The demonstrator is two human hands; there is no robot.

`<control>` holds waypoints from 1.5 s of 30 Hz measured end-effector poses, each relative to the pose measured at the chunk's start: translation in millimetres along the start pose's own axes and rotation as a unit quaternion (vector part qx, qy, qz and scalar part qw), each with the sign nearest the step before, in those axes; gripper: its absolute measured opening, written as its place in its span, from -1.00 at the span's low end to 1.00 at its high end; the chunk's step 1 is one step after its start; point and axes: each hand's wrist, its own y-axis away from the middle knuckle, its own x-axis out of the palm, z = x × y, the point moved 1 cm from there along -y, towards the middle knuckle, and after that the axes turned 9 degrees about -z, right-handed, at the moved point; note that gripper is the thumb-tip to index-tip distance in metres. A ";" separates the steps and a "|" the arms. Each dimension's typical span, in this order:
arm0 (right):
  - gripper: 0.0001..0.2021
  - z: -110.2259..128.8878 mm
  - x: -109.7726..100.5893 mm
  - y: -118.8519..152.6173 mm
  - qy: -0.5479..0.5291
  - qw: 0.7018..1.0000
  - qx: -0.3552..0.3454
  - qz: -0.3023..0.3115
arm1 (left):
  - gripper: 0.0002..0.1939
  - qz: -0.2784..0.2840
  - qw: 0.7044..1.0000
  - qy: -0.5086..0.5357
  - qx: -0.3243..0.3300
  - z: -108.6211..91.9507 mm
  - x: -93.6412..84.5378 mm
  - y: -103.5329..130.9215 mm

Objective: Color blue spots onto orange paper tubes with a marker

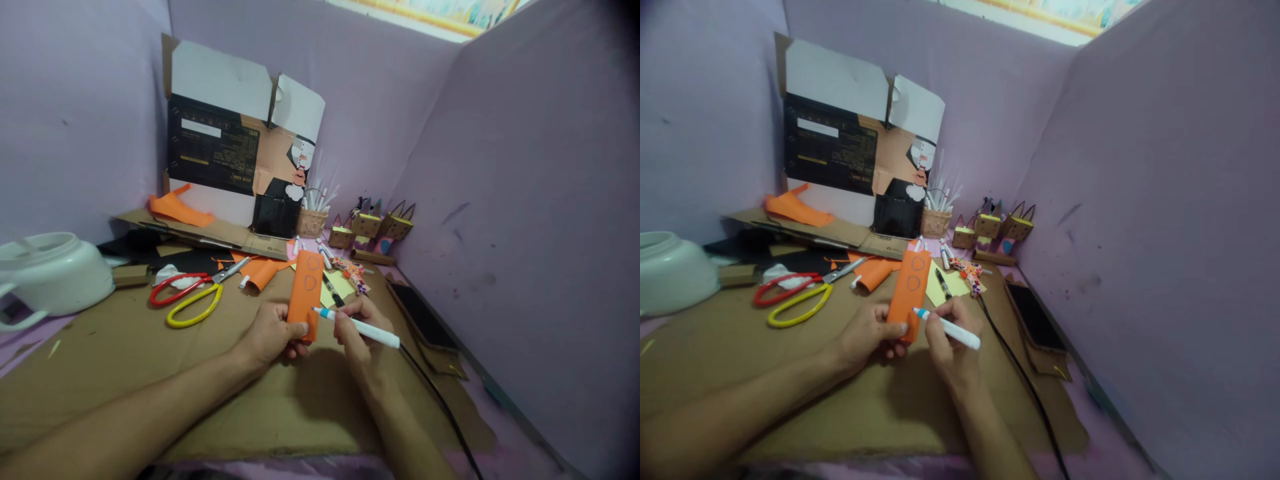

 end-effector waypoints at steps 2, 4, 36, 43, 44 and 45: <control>-0.83 -0.8 0.2 0.3 0.005 1.000 -0.002 0.006 | -0.85 -0.002 1.000 0.001 0.000 0.5 -0.1 -0.5; -0.83 -1.5 0.6 0.4 0.011 1.000 -0.005 0.004 | -0.85 0.000 1.000 0.001 -0.001 0.7 -0.1 -0.7; -0.84 -4.1 5.7 -0.5 -0.011 0.998 0.046 0.048 | -0.83 0.008 1.000 0.002 -0.001 0.2 0.6 -0.2; -0.84 -6.7 2.0 -4.7 -0.011 0.998 0.054 0.003 | -0.80 0.014 1.000 -0.001 -0.004 1.3 -0.4 0.4; -0.84 -7.8 1.8 -4.9 -0.010 0.999 0.053 -0.007 | -0.80 0.013 1.000 -0.003 -0.004 1.3 -0.4 0.5; -0.84 -8.9 1.7 -5.0 -0.007 0.998 0.052 -0.018 | -0.80 0.012 1.000 -0.004 -0.004 1.2 -0.4 0.7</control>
